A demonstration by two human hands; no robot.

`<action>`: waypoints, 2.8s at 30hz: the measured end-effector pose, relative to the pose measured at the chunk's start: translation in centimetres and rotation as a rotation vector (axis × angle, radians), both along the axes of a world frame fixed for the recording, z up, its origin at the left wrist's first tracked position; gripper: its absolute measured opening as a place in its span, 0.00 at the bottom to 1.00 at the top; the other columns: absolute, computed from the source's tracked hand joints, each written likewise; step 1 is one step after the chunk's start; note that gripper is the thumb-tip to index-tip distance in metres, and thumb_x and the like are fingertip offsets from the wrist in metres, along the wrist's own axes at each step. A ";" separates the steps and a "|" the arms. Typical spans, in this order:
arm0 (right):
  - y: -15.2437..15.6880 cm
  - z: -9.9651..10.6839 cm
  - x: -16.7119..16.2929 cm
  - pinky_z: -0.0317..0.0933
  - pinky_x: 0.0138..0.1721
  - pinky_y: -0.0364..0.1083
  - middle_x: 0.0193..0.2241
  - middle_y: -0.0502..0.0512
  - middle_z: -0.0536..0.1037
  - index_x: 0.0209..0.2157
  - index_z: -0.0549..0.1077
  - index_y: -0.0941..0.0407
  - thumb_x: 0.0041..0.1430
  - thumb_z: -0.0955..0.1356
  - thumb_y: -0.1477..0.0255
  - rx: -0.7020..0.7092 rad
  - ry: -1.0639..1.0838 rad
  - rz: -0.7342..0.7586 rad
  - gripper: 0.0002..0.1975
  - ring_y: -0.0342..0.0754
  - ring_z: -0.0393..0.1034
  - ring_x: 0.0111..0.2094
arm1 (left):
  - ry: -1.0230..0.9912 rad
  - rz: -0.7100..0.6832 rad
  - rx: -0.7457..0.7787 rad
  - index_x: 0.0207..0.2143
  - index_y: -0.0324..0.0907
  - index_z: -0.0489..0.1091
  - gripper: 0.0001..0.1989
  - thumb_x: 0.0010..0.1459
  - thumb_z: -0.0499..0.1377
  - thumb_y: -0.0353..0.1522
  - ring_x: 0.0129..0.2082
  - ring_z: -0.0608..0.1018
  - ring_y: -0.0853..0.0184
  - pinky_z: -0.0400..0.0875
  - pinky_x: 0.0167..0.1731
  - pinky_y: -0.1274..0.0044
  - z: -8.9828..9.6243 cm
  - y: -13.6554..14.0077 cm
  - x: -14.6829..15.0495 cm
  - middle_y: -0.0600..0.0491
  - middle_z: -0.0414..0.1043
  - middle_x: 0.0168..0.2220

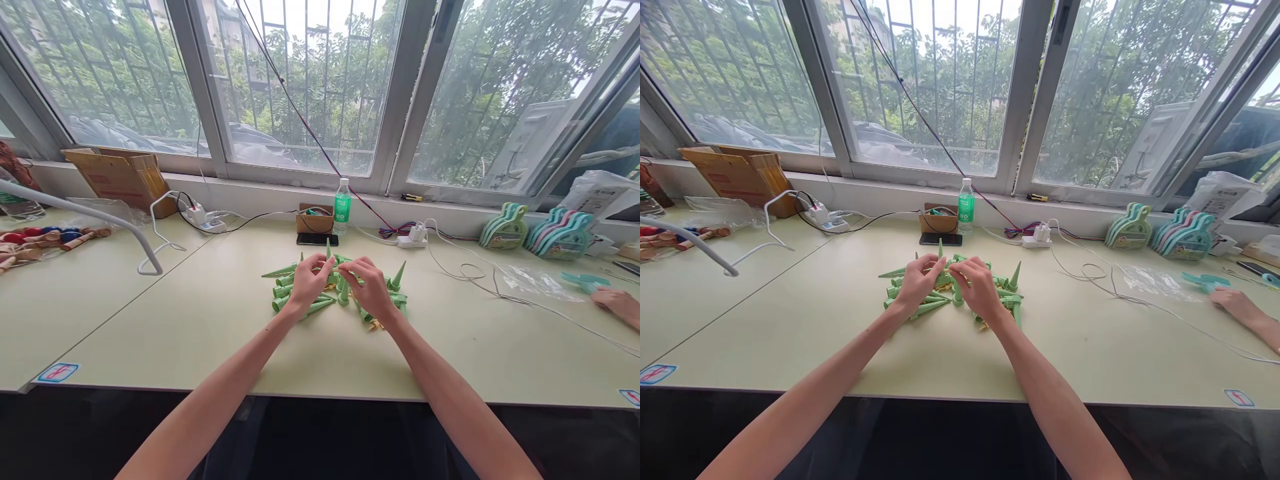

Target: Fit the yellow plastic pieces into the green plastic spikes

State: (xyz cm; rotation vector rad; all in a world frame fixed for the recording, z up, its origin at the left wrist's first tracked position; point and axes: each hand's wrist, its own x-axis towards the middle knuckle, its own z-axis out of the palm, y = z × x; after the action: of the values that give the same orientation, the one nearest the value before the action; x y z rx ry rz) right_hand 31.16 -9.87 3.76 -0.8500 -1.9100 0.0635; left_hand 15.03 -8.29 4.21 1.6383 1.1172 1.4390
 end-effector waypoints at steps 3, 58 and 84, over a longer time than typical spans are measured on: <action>0.0 -0.1 0.0 0.64 0.42 0.50 0.33 0.54 0.79 0.39 0.77 0.52 0.67 0.63 0.69 -0.013 -0.004 -0.001 0.10 0.50 0.67 0.37 | 0.001 0.005 0.003 0.31 0.40 0.72 0.18 0.56 0.59 0.47 0.30 0.75 0.68 0.66 0.24 0.80 0.0 0.0 0.0 0.51 0.73 0.31; 0.4 -0.6 -0.3 0.65 0.42 0.49 0.37 0.55 0.79 0.43 0.75 0.53 0.66 0.64 0.72 0.097 0.030 -0.024 0.08 0.50 0.67 0.39 | -0.045 0.019 0.158 0.32 0.40 0.71 0.14 0.55 0.63 0.42 0.18 0.65 0.77 0.57 0.16 0.83 0.3 -0.3 0.2 0.56 0.67 0.25; 0.3 -0.6 -0.5 0.65 0.45 0.52 0.42 0.55 0.79 0.46 0.76 0.51 0.68 0.62 0.73 0.091 0.039 0.008 0.12 0.50 0.67 0.42 | -0.026 0.026 0.166 0.32 0.41 0.70 0.15 0.56 0.61 0.44 0.18 0.64 0.77 0.56 0.16 0.82 0.1 -0.2 0.0 0.56 0.66 0.25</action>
State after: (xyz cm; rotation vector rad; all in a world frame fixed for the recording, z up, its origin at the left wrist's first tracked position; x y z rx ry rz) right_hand 30.70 -9.61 3.13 -0.7745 -1.8654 -0.0023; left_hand 15.04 -8.46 4.32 1.7190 1.0308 1.6020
